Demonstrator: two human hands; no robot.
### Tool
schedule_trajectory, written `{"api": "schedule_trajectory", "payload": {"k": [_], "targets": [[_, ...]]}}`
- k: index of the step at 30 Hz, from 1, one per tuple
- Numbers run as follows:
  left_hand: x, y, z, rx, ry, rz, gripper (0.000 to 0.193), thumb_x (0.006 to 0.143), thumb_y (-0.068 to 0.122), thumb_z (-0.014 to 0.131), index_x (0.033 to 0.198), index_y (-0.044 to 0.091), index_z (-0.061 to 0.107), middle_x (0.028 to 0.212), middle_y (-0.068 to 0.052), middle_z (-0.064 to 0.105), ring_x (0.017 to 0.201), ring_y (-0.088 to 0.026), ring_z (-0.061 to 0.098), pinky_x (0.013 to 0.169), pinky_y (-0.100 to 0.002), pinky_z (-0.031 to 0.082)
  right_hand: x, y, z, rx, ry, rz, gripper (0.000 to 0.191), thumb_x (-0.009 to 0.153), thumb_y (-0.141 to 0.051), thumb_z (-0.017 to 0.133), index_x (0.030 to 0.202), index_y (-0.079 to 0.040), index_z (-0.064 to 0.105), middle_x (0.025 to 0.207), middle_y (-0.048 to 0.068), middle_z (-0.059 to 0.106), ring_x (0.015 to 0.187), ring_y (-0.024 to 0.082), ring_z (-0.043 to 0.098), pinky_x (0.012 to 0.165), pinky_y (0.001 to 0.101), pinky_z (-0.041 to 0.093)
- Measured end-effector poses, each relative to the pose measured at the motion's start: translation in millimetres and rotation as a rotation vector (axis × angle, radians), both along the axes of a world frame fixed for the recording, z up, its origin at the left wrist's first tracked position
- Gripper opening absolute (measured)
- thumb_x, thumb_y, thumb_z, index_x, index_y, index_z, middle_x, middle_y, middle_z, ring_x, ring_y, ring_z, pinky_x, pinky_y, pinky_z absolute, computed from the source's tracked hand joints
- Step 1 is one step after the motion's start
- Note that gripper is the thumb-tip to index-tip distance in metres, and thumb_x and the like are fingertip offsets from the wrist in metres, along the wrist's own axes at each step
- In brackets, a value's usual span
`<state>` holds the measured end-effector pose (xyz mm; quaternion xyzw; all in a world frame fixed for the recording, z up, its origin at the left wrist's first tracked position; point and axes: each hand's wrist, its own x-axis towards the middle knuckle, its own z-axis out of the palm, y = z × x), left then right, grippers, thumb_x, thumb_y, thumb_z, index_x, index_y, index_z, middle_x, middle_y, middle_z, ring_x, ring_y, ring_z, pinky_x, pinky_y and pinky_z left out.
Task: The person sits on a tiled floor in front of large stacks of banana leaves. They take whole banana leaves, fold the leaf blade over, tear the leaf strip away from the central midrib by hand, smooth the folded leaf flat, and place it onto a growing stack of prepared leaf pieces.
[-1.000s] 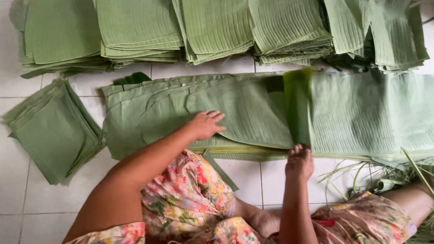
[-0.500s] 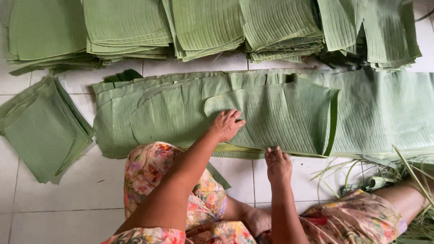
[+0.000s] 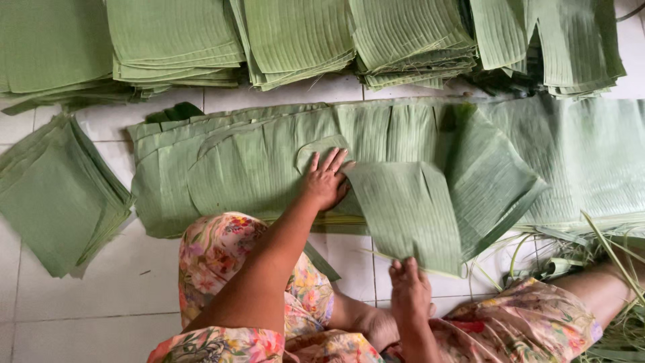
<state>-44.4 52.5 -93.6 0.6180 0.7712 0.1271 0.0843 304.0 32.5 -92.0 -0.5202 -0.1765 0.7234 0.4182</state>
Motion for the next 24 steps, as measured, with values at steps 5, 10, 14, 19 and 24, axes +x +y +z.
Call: {"api": "schedule_trajectory", "payload": {"k": [5,10,14,19,24], "targets": [[-10.6,11.3,-16.6,0.028,-0.013,0.072,0.056,0.101,0.037,0.051,0.155,0.022,0.047,0.168,-0.003,0.032,0.158,-0.026,0.022,0.124,-0.063,0.015,11.8,7.3,18.9,-0.061,-0.22,0.193,0.019,0.102,-0.018,0.063,0.104,0.0,0.061,0.091,0.01,0.064,0.086,0.022,0.068,0.076,0.0365,0.058],[-5.3,20.3,-12.9,0.266,-0.197,0.156,0.059,0.104,0.035,0.051,0.159,0.017,0.04,0.171,-0.012,0.026,0.16,-0.034,0.02,0.127,-0.055,0.021,-63.4,6.2,-13.4,-0.088,-0.218,0.309,0.027,0.101,-0.017,0.063,0.101,0.01,0.059,0.092,0.018,0.069,0.083,0.029,0.074,0.074,0.0419,0.062],[27.9,14.2,2.4,0.087,0.032,-0.19,0.067,0.096,0.041,0.055,0.156,0.016,0.039,0.17,-0.012,0.022,0.156,-0.032,0.019,0.125,-0.056,0.017,-104.9,10.1,-34.5,-0.106,-0.152,0.404,0.023,0.098,-0.016,0.059,0.105,0.006,0.058,0.095,0.017,0.071,0.087,0.03,0.077,0.076,0.0414,0.064],[38.3,9.7,11.2,0.015,0.044,-0.269,0.067,0.095,0.045,0.054,0.156,0.022,0.041,0.169,-0.003,0.025,0.156,-0.026,0.02,0.124,-0.062,0.014,-84.4,39.7,-29.8,-0.047,-0.158,0.394,0.028,0.105,-0.024,0.06,0.107,0.004,0.057,0.093,0.023,0.069,0.071,0.026,0.067,0.069,0.04,0.061],[35.2,11.0,4.1,-0.039,0.092,-0.279,0.065,0.095,0.045,0.053,0.154,0.021,0.042,0.168,-0.002,0.027,0.156,-0.025,0.021,0.122,-0.066,0.014,-43.9,76.1,-19.4,0.129,-0.054,0.075,0.024,0.107,-0.022,0.061,0.119,-0.001,0.062,0.1,0.005,0.064,0.082,0.014,0.061,0.074,0.0292,0.053]]}}
